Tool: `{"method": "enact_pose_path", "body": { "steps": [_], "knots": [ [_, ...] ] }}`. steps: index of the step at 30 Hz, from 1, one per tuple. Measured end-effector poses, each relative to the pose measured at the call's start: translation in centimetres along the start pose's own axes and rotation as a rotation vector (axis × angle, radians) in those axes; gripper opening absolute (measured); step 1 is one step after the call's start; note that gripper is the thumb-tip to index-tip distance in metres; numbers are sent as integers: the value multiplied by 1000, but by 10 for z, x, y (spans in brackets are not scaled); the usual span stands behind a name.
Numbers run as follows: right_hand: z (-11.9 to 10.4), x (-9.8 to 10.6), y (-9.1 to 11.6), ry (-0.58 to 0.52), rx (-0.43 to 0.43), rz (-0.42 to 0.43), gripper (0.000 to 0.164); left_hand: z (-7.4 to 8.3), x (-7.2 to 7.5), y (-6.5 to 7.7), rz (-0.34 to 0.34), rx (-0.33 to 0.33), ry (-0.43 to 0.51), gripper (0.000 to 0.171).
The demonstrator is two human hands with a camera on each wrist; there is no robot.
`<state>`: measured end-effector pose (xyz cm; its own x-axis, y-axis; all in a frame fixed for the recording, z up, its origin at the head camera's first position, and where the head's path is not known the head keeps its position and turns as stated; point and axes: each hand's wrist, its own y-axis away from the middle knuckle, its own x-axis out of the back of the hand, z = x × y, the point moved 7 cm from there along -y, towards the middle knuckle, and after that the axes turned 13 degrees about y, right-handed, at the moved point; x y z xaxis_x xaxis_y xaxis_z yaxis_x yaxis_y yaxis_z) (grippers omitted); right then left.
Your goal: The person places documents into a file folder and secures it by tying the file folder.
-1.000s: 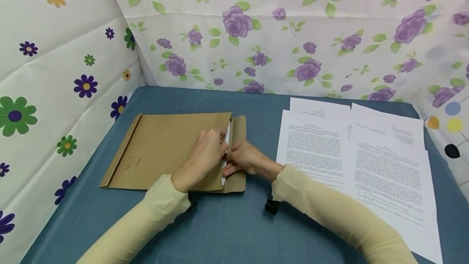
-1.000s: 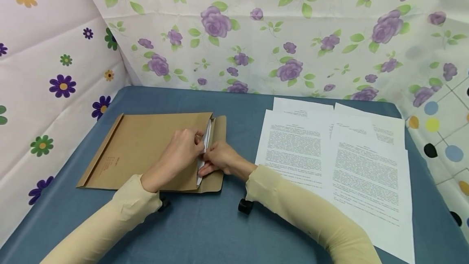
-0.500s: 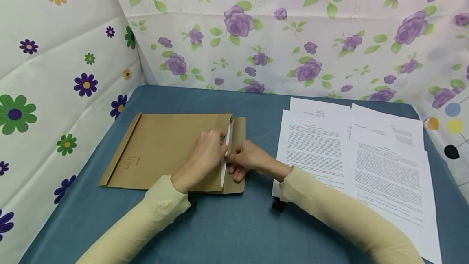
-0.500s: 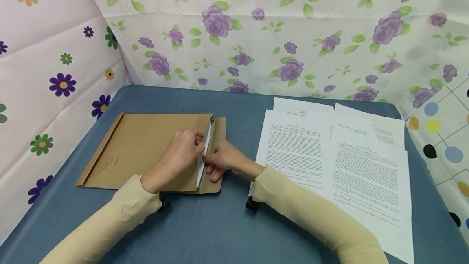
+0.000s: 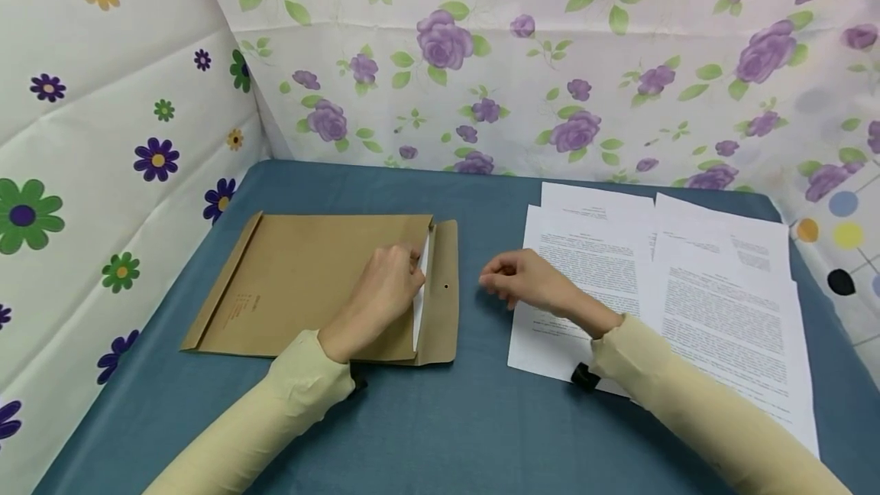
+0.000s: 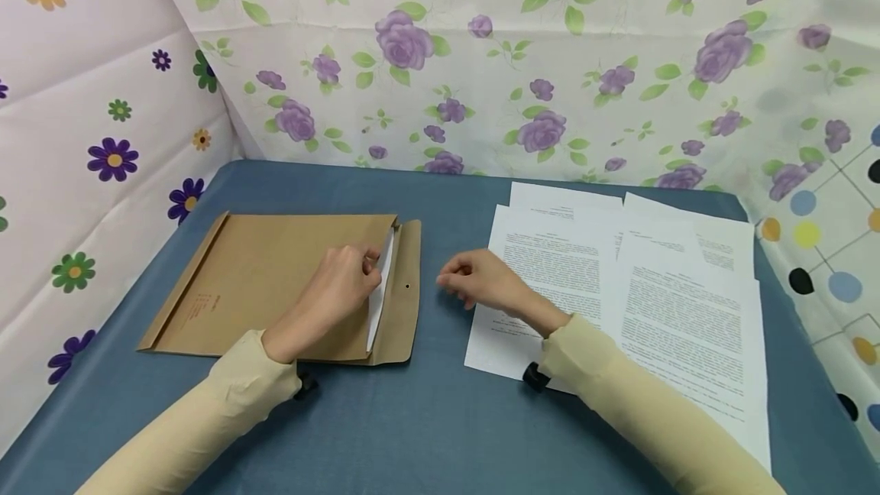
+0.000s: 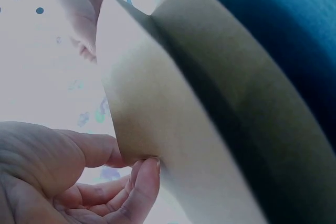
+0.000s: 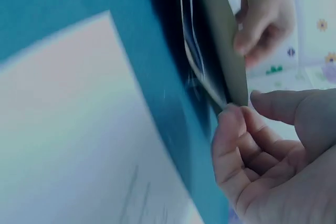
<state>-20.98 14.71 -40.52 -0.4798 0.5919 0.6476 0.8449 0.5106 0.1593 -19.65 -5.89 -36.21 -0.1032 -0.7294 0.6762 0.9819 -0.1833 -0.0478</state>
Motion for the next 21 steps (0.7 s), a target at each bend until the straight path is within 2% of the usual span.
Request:
{"method": "enact_pose_path", "body": {
  "steps": [5,9,16,21],
  "knots": [
    [20,25,8,237,85,131,26,-1,0,1,1,3,4,29],
    [32,38,15,368,92,202,39,-1,0,0,2,1,4,29],
    [47,53,22,489,80,256,51,-1,0,1,3,-2,0,27],
    [57,63,26,576,45,239,66,-1,-1,1,-10,4,2,29]
  ]
}}
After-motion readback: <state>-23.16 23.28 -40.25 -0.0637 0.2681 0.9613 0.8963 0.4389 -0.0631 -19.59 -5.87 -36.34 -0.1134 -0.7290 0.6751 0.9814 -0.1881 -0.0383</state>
